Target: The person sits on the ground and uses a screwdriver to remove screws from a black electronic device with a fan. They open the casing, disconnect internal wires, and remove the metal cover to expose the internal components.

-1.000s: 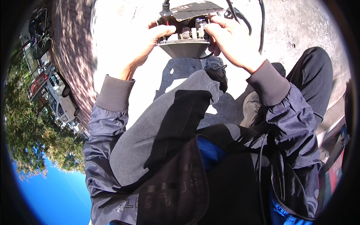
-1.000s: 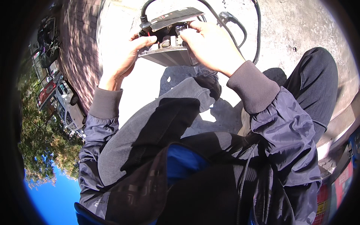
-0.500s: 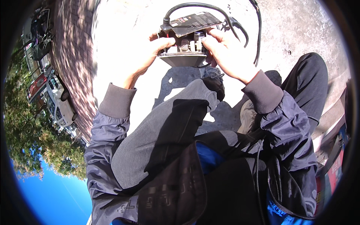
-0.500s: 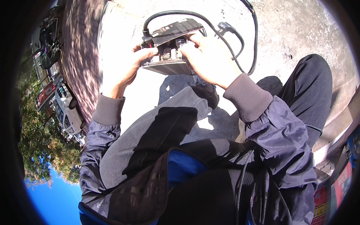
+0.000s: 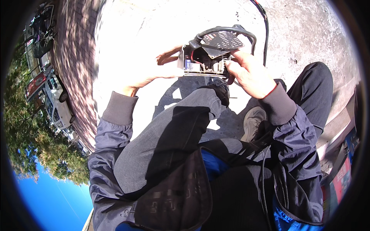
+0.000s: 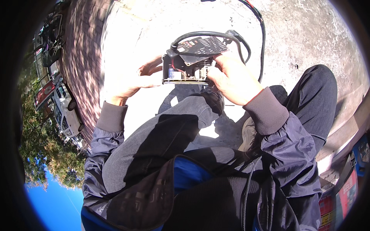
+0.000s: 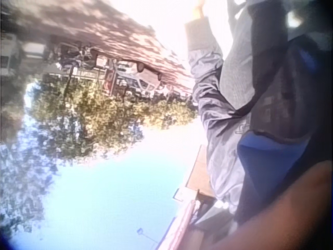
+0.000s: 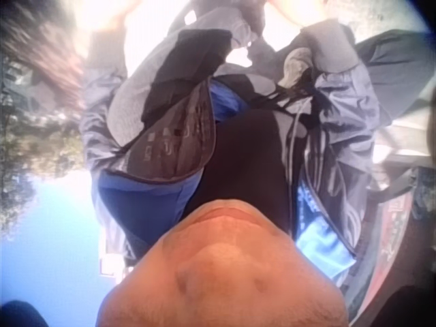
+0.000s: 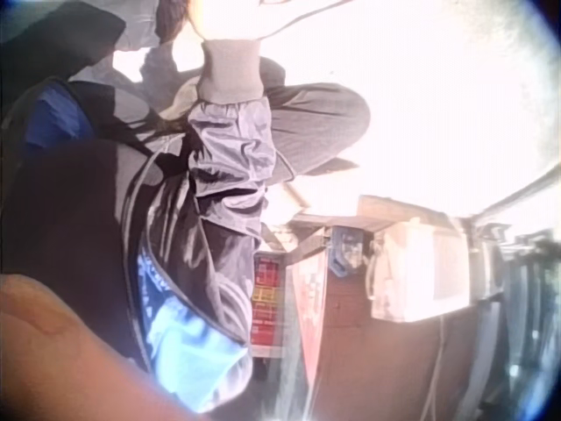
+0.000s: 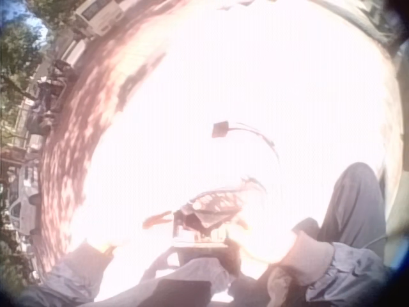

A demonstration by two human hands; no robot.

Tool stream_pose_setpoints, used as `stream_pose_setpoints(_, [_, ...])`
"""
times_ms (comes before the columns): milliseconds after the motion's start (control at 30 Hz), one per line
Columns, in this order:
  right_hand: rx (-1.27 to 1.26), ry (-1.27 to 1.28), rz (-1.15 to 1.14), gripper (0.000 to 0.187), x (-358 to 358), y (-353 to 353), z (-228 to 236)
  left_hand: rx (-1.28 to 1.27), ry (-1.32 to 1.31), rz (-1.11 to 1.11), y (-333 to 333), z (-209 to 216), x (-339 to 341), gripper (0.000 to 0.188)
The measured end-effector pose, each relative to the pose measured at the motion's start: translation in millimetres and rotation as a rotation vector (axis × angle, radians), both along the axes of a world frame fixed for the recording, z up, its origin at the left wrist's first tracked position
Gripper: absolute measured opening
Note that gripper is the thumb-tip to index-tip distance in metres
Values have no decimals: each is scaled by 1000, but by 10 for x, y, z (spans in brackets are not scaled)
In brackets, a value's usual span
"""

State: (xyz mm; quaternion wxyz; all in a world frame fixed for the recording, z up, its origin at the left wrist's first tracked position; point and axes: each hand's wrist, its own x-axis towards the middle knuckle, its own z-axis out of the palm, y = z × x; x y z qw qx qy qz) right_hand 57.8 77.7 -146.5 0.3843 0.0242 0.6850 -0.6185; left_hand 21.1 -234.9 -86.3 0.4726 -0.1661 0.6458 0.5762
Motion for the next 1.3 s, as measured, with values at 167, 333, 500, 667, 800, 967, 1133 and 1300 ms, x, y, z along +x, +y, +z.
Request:
stream_pose_setpoints(167, [61, 28, 55, 36, 88, 158, 115, -11, 300, -383, 133, -4, 45, 108])
stream_pose_setpoints(333, [41, 9, 80, 34, 154, 169, 100, -71, 352, -392, 257, -133, 190, 104])
stream_pose_setpoints(500, [-88, 45, 35, 44, 188, 159, 80, -113, 386, -396, 210, -180, 237, 104])
stream_pose_setpoints(667, [-72, 173, -48, 37, 233, 111, 12, -59, 366, -336, 178, -209, 265, 101])
stream_pose_setpoints(800, [-68, 220, -49, 37, 259, 59, -53, -39, 332, -209, 47, -259, 350, 91])
stream_pose_setpoints(967, [-136, 222, -146, 39, 249, 13, -58, -217, 3, 426, -57, -542, 696, 69])
stream_pose_setpoints(1133, [-17, 169, -124, 39, 200, -30, 36, -91, -163, 901, -21, -660, 1012, 56])
stream_pose_setpoints(1300, [-72, 155, -216, 33, 21, -164, 245, 443, -459, 1016, 226, -499, 915, 95])
